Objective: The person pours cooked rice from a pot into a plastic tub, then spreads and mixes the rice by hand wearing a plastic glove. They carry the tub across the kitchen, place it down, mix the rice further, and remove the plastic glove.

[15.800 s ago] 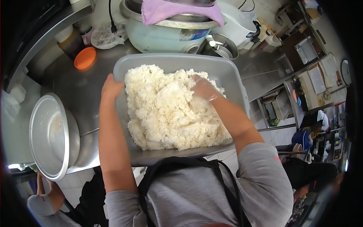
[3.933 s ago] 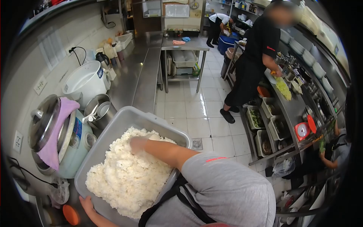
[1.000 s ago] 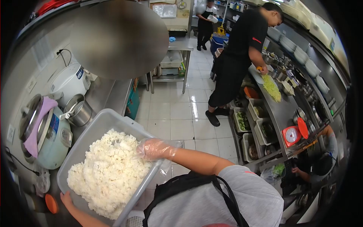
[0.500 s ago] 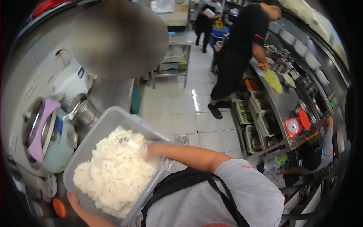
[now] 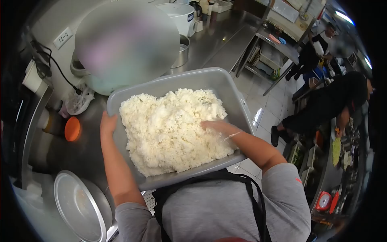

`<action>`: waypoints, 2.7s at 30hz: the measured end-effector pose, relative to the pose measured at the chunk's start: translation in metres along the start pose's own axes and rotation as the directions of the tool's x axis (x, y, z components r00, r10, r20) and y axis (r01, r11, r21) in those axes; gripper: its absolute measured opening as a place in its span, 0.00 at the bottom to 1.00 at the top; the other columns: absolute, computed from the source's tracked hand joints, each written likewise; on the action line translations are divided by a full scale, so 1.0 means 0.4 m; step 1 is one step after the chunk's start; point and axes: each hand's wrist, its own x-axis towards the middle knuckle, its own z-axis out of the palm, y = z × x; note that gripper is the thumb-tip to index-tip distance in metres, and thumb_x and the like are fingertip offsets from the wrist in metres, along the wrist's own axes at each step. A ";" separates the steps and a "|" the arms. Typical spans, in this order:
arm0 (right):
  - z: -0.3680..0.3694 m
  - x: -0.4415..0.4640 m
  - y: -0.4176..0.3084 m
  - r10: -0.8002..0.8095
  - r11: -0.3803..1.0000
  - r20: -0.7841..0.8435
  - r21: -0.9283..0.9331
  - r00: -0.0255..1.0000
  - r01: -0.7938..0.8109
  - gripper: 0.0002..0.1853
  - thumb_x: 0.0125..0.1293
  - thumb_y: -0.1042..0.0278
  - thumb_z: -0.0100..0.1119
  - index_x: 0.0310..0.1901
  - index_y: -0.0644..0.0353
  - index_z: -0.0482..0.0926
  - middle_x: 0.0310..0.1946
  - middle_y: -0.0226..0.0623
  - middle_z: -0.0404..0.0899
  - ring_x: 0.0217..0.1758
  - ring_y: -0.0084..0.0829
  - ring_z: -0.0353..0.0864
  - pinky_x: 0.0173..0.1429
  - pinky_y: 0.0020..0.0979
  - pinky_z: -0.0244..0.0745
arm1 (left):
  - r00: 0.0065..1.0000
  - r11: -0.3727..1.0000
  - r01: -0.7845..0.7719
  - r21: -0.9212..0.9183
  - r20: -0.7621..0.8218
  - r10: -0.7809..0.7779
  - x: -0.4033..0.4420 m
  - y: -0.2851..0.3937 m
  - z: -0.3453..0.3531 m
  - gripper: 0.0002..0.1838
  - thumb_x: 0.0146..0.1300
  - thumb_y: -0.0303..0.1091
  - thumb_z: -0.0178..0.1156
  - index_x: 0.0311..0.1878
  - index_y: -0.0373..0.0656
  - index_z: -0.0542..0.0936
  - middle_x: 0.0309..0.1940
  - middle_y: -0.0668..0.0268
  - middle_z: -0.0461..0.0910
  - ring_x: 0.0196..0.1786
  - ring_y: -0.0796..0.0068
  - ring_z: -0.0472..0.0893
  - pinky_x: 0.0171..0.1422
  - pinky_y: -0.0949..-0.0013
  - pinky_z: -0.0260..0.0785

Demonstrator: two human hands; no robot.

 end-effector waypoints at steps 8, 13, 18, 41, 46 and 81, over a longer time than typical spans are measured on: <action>0.069 0.031 -0.098 0.071 0.995 -0.125 0.074 0.990 -0.062 0.31 0.50 0.51 0.58 0.50 0.66 0.69 0.49 0.47 0.69 0.53 0.35 0.67 0.56 0.27 0.59 | 1.000 0.988 -0.020 0.150 0.022 0.017 0.025 0.031 0.007 0.25 0.48 0.40 0.52 0.51 0.41 0.67 0.45 0.53 0.73 0.49 0.56 0.72 0.51 0.62 0.62; 0.060 -0.006 -0.217 0.061 0.997 -0.183 0.054 0.981 -0.052 0.31 0.48 0.54 0.61 0.51 0.67 0.68 0.47 0.45 0.70 0.50 0.33 0.69 0.54 0.26 0.61 | 0.997 0.993 -0.066 0.101 0.040 0.062 0.086 0.033 0.013 0.24 0.48 0.39 0.52 0.49 0.40 0.68 0.44 0.53 0.73 0.48 0.56 0.72 0.50 0.62 0.62; 0.035 -0.054 -0.299 -0.167 0.984 -0.279 0.007 0.946 0.175 0.29 0.49 0.54 0.61 0.50 0.62 0.69 0.47 0.43 0.71 0.51 0.32 0.69 0.55 0.27 0.61 | 0.992 0.994 -0.110 0.027 0.058 0.108 0.110 0.023 0.018 0.22 0.46 0.38 0.52 0.46 0.38 0.69 0.42 0.53 0.74 0.46 0.57 0.73 0.49 0.63 0.63; 0.124 0.087 -0.263 -0.495 0.777 -0.266 -0.562 0.827 0.284 0.10 0.52 0.67 0.52 0.37 0.56 0.73 0.33 0.42 0.75 0.37 0.40 0.75 0.40 0.37 0.68 | 0.955 0.926 -0.194 -0.325 0.154 0.254 0.168 -0.040 0.036 0.27 0.45 0.30 0.56 0.52 0.34 0.68 0.45 0.54 0.72 0.47 0.64 0.73 0.51 0.64 0.63; 0.061 -0.015 -0.192 -0.376 0.912 -0.409 -0.323 0.832 0.253 0.12 0.52 0.66 0.53 0.39 0.59 0.71 0.30 0.46 0.75 0.34 0.42 0.75 0.38 0.37 0.67 | 0.968 0.964 -0.169 -0.207 0.147 0.202 0.203 -0.044 0.032 0.24 0.42 0.27 0.53 0.48 0.32 0.68 0.41 0.55 0.73 0.43 0.64 0.73 0.48 0.66 0.64; -0.014 0.151 -0.335 0.079 0.983 0.049 -0.170 0.996 -0.070 0.31 0.52 0.44 0.52 0.52 0.58 0.69 0.53 0.39 0.67 0.59 0.32 0.60 0.62 0.28 0.51 | 0.990 0.995 -0.102 -0.020 0.098 0.103 0.103 0.063 0.011 0.22 0.46 0.35 0.53 0.47 0.37 0.69 0.42 0.52 0.74 0.46 0.57 0.73 0.49 0.64 0.62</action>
